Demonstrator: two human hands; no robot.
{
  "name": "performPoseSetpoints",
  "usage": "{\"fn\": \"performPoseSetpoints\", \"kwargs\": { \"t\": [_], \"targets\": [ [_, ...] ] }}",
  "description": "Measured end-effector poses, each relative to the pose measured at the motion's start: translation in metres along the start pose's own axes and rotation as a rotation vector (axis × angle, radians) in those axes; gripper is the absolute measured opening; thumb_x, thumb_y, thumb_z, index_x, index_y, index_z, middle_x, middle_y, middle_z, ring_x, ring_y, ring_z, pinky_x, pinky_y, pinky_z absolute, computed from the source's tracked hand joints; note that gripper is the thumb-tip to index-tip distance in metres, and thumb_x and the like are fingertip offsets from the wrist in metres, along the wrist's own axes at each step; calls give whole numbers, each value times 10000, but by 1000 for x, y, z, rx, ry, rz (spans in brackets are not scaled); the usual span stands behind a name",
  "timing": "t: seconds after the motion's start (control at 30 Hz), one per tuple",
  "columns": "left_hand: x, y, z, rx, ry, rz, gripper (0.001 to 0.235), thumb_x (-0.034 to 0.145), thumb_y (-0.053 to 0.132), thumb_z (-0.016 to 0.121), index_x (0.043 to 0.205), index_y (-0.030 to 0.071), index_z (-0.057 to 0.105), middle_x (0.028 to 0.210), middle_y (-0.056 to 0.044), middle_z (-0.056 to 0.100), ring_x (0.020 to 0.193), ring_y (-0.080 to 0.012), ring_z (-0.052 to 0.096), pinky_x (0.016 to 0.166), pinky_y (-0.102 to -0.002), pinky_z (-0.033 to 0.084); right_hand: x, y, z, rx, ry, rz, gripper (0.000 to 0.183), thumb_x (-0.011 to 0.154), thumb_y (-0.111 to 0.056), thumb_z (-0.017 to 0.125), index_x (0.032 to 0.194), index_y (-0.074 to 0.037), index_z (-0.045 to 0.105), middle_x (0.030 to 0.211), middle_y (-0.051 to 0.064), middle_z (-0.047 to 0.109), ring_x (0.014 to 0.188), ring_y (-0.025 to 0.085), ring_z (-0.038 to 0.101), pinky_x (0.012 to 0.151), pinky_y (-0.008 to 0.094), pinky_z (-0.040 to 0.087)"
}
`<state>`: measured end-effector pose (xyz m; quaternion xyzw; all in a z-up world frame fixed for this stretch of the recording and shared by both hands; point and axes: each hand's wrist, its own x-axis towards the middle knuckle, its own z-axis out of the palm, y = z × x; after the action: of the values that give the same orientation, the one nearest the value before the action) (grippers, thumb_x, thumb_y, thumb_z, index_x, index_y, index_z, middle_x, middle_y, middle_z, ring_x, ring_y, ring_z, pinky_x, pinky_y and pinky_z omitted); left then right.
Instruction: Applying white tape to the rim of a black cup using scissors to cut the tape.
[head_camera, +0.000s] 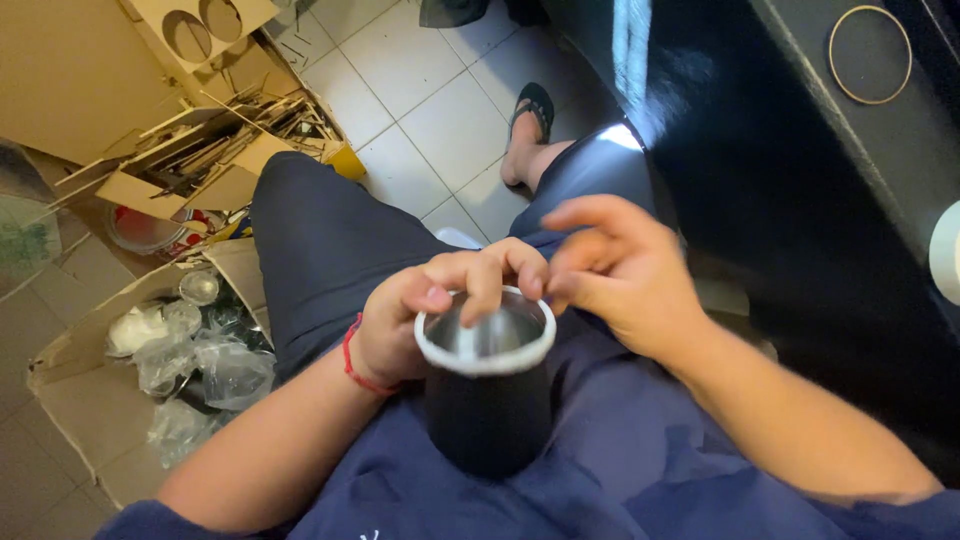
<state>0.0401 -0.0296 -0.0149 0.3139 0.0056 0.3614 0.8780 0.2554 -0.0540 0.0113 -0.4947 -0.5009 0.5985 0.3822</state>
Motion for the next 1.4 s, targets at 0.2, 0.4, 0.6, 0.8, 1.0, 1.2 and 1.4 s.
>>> {"fn": "performPoseSetpoints", "kwargs": {
  "t": [0.2,0.4,0.6,0.8,1.0,1.2,1.4],
  "targets": [
    [0,-6,-8,-339,77,-50,198,782,202,640,855,49,537,1128,-240,568,941,-329,605,847,-378,493,-20,-33,10,-478,46,-656,236,874,-186,677,1008,7,658,967,168,669,910,307,699,872,398,599],
    [1,-8,-4,-451,90,-17,199,776,104,606,908,23,480,1075,-297,585,904,-365,608,852,-409,510,-10,-37,22,-434,-53,-764,137,908,-123,661,1000,-21,663,959,129,663,875,285,663,879,418,587],
    [5,-7,9,-212,189,24,183,707,157,559,820,67,447,861,-173,531,809,-259,515,751,-361,418,5,-43,15,-676,-145,-870,262,980,-284,527,1022,-119,726,1114,104,623,1046,322,568,968,460,456],
    [6,-8,10,-189,248,24,179,726,131,550,847,42,452,972,-285,617,834,-319,611,777,-399,496,-19,-62,12,-766,-103,-785,327,949,-278,532,1129,-39,665,1148,173,657,1071,300,666,1074,461,438],
    [2,-10,19,20,414,34,156,731,173,516,820,54,469,917,-182,603,814,-238,547,786,-363,449,-20,-50,28,-592,-158,-691,211,960,-166,547,977,-30,707,952,102,747,948,259,756,963,421,530],
    [-10,10,26,1069,455,646,249,944,271,473,973,78,627,994,-80,618,872,-219,565,832,-376,473,-11,-44,28,-495,-425,-616,442,1038,-353,338,893,-14,581,867,100,618,850,260,638,1177,596,255],
    [-1,52,70,1618,72,723,113,955,173,655,929,71,695,902,-57,674,755,-219,618,710,-357,473,-12,-44,32,-424,-354,-652,418,1031,-392,319,856,-53,490,755,79,507,695,244,530,1059,526,366]
  ]
}}
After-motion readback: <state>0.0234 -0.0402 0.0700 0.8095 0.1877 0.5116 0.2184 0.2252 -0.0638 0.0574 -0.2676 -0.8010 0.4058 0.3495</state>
